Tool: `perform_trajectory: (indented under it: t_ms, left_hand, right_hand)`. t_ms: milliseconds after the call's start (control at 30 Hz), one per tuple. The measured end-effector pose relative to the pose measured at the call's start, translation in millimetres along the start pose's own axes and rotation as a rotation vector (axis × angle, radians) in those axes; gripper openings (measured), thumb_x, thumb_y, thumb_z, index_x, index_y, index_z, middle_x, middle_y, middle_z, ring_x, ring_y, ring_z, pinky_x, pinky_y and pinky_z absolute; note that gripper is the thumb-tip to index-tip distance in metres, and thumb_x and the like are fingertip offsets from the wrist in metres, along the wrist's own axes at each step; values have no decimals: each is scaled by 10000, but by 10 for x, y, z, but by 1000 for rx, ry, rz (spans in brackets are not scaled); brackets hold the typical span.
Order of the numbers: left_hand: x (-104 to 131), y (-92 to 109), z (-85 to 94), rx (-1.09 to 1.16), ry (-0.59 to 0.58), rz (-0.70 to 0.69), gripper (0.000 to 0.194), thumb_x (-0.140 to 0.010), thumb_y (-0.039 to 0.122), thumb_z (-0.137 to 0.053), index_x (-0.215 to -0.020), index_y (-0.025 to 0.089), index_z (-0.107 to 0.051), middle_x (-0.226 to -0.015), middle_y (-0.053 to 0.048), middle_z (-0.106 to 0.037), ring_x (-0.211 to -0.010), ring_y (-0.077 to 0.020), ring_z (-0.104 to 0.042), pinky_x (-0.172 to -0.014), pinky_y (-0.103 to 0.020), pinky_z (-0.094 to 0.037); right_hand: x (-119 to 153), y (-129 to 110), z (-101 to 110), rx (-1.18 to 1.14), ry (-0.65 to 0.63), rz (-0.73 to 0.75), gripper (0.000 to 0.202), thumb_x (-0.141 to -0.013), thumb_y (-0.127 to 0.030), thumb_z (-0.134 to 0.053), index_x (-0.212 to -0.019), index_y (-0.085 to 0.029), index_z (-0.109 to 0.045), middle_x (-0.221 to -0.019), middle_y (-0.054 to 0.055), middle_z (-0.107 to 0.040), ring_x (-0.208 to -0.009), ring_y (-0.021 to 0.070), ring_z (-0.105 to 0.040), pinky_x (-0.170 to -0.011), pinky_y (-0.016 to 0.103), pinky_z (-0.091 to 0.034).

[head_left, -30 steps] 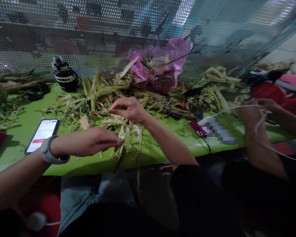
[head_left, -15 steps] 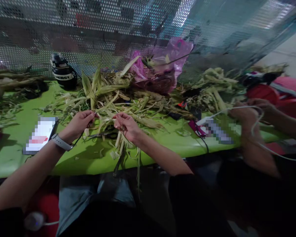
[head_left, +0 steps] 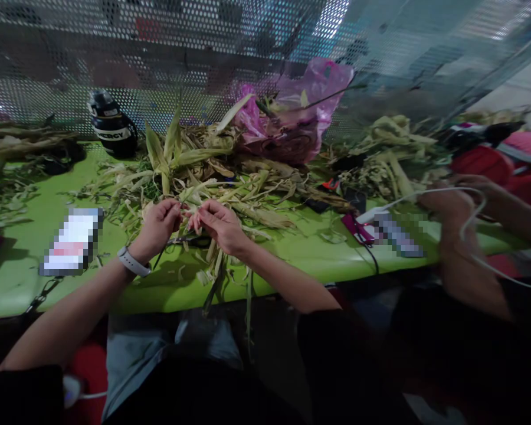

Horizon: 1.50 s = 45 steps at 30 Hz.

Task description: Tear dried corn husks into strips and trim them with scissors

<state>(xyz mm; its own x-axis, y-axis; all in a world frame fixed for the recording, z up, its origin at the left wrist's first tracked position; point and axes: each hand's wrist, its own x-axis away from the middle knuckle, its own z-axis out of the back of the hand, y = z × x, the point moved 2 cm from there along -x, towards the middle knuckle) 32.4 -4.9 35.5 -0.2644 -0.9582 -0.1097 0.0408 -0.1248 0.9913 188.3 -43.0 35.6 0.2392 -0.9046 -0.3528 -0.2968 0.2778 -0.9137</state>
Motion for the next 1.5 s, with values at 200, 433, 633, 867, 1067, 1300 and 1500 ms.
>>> perform_trajectory:
  t_ms: [200, 433, 633, 867, 1067, 1300, 1500]
  left_hand:
    - [14, -35, -55, 27, -7, -58, 218, -842, 297, -610, -690, 147, -567, -533, 37, -467, -456, -60, -357, -444, -184, -273]
    - [27, -122, -74, 414, 0, 208, 154, -803, 263, -707, -775, 135, -624, -670, 6, -592, -578, -71, -537, -554, -170, -448]
    - [1, -293, -66, 604, 44, 304, 80, -810, 206, -715, -860, 147, -695, -937, -32, -703, -816, -105, -637, -782, -221, -525]
    - [26, -295, -101, 740, -1, 397, 100, -845, 173, -677, -926, 129, -717, -994, -65, -724, -862, -125, -662, -824, -225, -524]
    - [55, -250, -121, 735, 13, 430, 87, -838, 162, -684, -910, 142, -727, -922, -45, -730, -791, -112, -658, -716, -192, -533]
    - [68, -264, -101, 605, 79, 395, 123, -790, 224, -745, -893, 167, -712, -857, -15, -719, -691, -81, -625, -648, -175, -525]
    - [112, -251, -117, 332, 82, 188, 279, -790, 409, -724, -856, 144, -666, -734, -2, -662, -614, -91, -594, -564, -186, -510]
  right_hand:
    - [-34, -52, 66, -224, 105, -33, 332, -815, -453, -686, -707, -219, -477, -604, -58, -478, -657, 100, -539, -777, 272, -479]
    - [-60, 7, 128, 116, 194, -79, 315, -859, -483, -591, -732, -210, -496, -641, -48, -496, -621, 93, -479, -674, 247, -428]
    - [-89, 54, 115, 629, 28, -26, 247, -881, -394, -561, -791, -171, -620, -771, 9, -638, -743, 137, -560, -748, 279, -438]
    - [-147, 114, 83, 861, -42, 24, 258, -902, -385, -541, -850, -168, -671, -874, 54, -680, -849, 171, -598, -817, 303, -433]
    - [-194, 216, 15, 860, -47, -33, 218, -814, -378, -654, -851, -164, -640, -829, 42, -631, -774, 172, -545, -767, 307, -414]
    - [-154, 298, 95, 456, 0, -35, 230, -827, -394, -645, -735, -185, -612, -750, -7, -609, -782, 143, -556, -799, 285, -427]
    - [-102, 173, 121, 347, 10, -86, 231, -838, -403, -644, -762, -187, -611, -735, -14, -603, -712, 118, -538, -701, 260, -426]
